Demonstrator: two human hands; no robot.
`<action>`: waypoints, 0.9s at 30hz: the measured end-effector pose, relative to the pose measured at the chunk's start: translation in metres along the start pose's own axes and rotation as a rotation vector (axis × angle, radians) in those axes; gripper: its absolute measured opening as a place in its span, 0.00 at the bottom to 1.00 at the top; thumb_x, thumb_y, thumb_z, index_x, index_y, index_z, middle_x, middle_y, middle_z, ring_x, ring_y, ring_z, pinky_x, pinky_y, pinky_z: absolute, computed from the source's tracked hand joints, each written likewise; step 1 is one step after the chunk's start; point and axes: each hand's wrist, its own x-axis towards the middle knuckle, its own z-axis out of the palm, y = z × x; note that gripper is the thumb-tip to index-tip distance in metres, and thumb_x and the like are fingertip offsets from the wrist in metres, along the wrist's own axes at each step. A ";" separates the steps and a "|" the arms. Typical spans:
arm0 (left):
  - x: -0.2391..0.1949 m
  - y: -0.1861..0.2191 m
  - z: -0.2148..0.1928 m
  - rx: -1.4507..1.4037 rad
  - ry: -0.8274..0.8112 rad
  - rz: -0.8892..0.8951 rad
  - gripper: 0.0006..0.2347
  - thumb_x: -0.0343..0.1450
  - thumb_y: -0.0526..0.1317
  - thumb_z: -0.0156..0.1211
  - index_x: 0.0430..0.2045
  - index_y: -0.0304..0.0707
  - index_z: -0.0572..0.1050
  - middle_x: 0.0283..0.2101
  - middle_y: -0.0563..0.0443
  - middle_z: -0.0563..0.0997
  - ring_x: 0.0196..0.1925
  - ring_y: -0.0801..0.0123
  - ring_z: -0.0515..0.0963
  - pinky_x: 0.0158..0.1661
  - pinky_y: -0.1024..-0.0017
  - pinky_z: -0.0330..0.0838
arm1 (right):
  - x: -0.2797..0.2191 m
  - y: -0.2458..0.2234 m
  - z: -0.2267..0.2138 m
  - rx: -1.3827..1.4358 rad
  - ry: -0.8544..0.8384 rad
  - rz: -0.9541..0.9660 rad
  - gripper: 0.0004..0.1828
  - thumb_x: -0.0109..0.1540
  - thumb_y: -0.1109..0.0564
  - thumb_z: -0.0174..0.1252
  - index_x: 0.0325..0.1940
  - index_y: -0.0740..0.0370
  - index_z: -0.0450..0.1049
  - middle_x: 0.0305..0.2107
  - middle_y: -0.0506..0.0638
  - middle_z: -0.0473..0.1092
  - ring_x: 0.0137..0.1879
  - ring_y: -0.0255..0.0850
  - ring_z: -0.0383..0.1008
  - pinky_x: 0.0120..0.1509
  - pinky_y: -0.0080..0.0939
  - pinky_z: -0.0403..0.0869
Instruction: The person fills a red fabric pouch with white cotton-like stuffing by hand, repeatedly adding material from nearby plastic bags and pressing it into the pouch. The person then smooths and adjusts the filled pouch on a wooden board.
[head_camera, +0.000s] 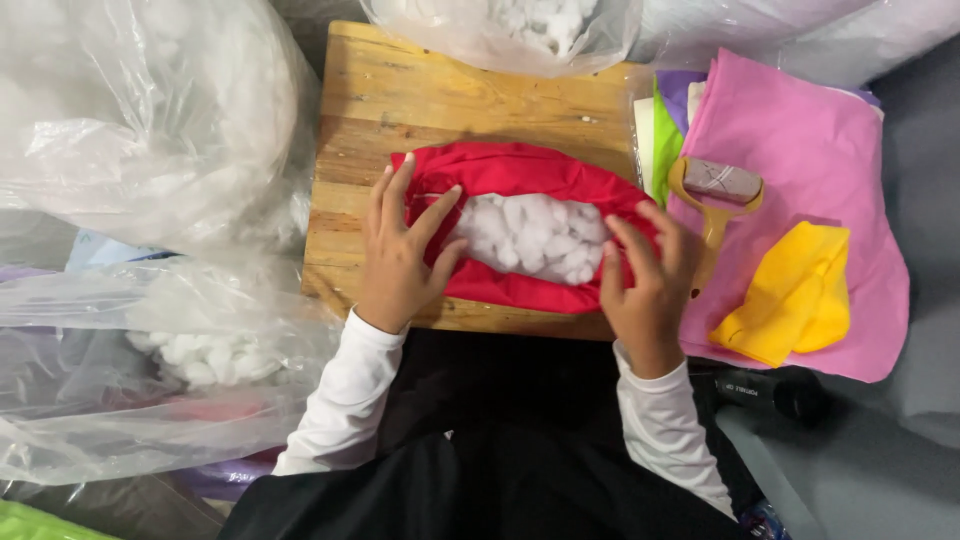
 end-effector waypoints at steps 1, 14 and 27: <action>-0.001 -0.004 0.003 -0.027 0.044 0.025 0.23 0.68 0.45 0.72 0.60 0.50 0.77 0.70 0.32 0.62 0.71 0.29 0.60 0.68 0.42 0.55 | -0.003 -0.006 0.009 0.062 -0.048 -0.053 0.17 0.64 0.59 0.63 0.58 0.55 0.79 0.60 0.58 0.65 0.65 0.58 0.67 0.64 0.53 0.70; -0.036 -0.087 0.068 -0.178 0.152 -0.002 0.44 0.71 0.71 0.37 0.73 0.32 0.53 0.75 0.25 0.51 0.73 0.32 0.59 0.68 0.45 0.55 | -0.040 0.021 0.163 -0.148 -0.619 0.000 0.34 0.66 0.27 0.47 0.58 0.55 0.77 0.67 0.60 0.62 0.75 0.66 0.53 0.63 0.70 0.66; -0.029 -0.087 0.064 -0.140 0.127 -0.030 0.45 0.70 0.73 0.33 0.71 0.29 0.56 0.72 0.23 0.58 0.69 0.33 0.64 0.65 0.50 0.57 | -0.052 0.026 0.169 -0.151 -0.544 -0.074 0.34 0.64 0.28 0.46 0.55 0.56 0.76 0.66 0.65 0.62 0.77 0.71 0.52 0.60 0.65 0.67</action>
